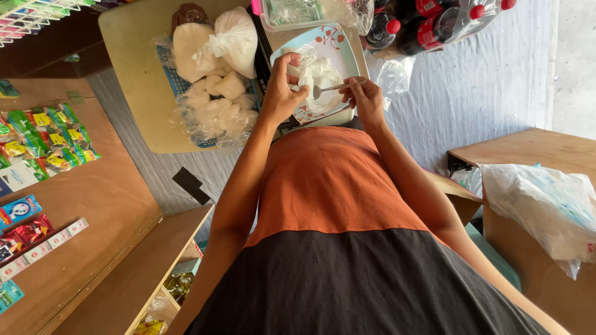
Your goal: The person uses a spoon to transfer white powder from a container into small plastic bags, then ties each bag closed by hand.
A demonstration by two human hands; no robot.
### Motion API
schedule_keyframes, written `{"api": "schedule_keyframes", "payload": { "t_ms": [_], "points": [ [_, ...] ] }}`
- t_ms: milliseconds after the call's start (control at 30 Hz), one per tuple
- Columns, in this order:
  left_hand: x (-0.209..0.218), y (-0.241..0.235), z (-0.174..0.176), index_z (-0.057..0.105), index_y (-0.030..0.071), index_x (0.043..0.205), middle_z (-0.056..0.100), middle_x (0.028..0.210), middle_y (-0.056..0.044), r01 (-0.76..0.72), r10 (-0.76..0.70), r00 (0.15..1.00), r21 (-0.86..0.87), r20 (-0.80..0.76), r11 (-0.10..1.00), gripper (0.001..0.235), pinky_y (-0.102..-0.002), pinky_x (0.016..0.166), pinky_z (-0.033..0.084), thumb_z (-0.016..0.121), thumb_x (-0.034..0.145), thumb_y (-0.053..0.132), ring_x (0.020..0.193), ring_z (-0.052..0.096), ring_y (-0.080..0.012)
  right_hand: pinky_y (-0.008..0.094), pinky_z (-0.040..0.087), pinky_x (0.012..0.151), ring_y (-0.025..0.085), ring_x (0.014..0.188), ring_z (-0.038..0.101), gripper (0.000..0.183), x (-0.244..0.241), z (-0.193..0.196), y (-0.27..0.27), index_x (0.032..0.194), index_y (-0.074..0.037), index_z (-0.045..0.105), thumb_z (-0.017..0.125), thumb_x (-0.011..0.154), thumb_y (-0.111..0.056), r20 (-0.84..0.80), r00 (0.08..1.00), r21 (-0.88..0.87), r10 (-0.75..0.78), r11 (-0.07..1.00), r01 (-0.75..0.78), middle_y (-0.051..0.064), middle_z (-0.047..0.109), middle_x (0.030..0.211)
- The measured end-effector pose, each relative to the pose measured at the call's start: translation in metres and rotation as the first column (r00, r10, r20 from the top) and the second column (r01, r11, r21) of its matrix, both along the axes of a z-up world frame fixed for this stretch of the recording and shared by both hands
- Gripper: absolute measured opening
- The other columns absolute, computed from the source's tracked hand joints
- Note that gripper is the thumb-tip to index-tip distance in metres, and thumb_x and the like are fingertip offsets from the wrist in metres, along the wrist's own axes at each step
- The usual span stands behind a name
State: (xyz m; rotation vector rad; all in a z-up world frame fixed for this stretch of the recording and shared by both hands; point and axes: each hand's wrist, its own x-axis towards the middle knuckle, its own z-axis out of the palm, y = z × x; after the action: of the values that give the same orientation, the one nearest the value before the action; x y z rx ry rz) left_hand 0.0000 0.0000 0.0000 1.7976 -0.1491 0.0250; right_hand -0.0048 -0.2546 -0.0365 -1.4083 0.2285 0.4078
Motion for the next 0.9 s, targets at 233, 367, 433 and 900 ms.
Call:
{"api": "schedule_keyframes", "payload": {
  "t_ms": [233, 367, 433, 900],
  "points": [
    [0.001, -0.008, 0.007, 0.059, 0.006, 0.119, 0.063, 0.111, -0.004, -0.105, 0.11, 0.989, 0.053, -0.097, 0.993, 0.021, -0.025, 0.069, 0.057, 0.073, 0.104, 0.011, 0.091, 0.062, -0.0117, 0.025, 0.046, 0.06, 0.01, 0.068, 0.061, 0.025, 0.001, 0.019, -0.021, 0.11, 0.002, 0.067, 0.053, 0.112, -0.019, -0.005, 0.99, 0.088, -0.14, 0.986, 0.139, 0.01, 0.072, 0.089],
    [0.001, -0.016, 0.0, 0.059, 0.005, 0.109, 0.06, 0.102, -0.004, -0.231, 0.231, 0.972, 0.006, -0.032, 0.973, 0.014, -0.025, 0.069, 0.058, 0.07, 0.102, 0.004, 0.091, 0.06, -0.0119, 0.025, 0.044, 0.057, 0.01, 0.065, 0.06, 0.025, 0.005, 0.036, -0.031, 0.106, 0.001, 0.066, 0.053, 0.111, -0.02, 0.043, 0.981, 0.058, -0.19, 0.981, 0.187, 0.009, 0.071, 0.086],
    [0.002, -0.018, -0.005, 0.058, 0.004, 0.109, 0.059, 0.101, -0.003, -0.263, 0.263, 0.964, 0.006, -0.032, 0.965, 0.017, -0.025, 0.071, 0.059, 0.071, 0.098, 0.002, 0.09, 0.061, -0.0111, 0.025, 0.044, 0.057, 0.011, 0.065, 0.06, 0.025, 0.008, 0.044, -0.034, 0.106, 0.001, 0.066, 0.053, 0.111, -0.02, 0.065, 0.978, 0.047, -0.197, 0.98, 0.194, 0.009, 0.072, 0.085],
    [0.0, -0.021, -0.015, 0.05, 0.005, 0.122, 0.055, 0.109, -0.005, -0.269, 0.25, 0.955, -0.11, -0.162, 0.957, 0.044, -0.023, 0.071, 0.058, 0.073, 0.088, -0.009, 0.082, 0.063, -0.0085, 0.026, 0.047, 0.061, 0.011, 0.07, 0.063, 0.026, 0.044, 0.059, 0.008, 0.109, 0.002, 0.066, 0.054, 0.113, -0.021, 0.265, 0.957, 0.009, -0.122, 0.992, 0.124, 0.01, 0.072, 0.088]
  ]
}}
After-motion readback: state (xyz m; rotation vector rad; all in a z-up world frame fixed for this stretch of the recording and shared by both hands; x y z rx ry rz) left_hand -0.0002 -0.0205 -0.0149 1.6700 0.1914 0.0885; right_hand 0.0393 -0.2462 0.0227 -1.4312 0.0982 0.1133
